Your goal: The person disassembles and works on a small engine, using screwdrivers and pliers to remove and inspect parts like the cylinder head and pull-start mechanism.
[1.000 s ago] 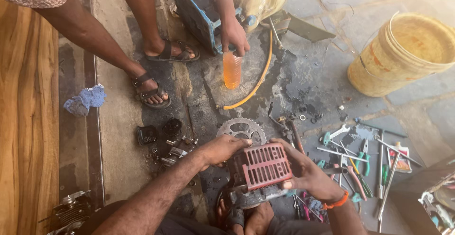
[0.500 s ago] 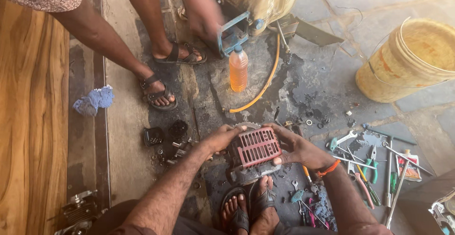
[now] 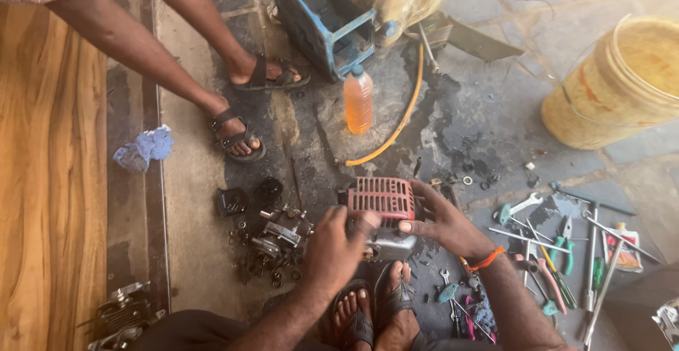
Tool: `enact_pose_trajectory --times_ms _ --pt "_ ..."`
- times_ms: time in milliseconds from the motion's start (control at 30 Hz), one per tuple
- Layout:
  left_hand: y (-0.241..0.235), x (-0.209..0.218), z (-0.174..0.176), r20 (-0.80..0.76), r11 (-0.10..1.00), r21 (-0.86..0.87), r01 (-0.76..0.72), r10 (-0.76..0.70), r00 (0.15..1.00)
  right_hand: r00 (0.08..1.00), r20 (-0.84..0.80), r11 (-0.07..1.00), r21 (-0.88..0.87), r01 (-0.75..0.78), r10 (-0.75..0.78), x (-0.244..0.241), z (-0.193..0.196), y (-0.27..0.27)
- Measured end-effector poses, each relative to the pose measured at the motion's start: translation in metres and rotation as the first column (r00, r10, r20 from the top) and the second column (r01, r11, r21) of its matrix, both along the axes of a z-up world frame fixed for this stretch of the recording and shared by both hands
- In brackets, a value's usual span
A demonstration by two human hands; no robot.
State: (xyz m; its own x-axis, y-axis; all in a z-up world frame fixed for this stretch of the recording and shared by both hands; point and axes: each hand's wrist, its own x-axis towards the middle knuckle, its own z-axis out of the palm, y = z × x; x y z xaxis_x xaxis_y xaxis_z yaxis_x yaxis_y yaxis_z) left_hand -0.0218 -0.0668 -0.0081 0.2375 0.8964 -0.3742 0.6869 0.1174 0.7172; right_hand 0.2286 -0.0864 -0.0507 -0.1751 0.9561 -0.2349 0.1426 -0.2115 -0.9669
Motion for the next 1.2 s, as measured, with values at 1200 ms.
enact_pose_trajectory --times_ms 1200 --pt "0.011 0.018 -0.040 0.153 0.864 0.459 -0.207 0.153 0.976 0.906 0.188 0.924 0.139 0.357 -0.379 -0.055 0.014 0.004"
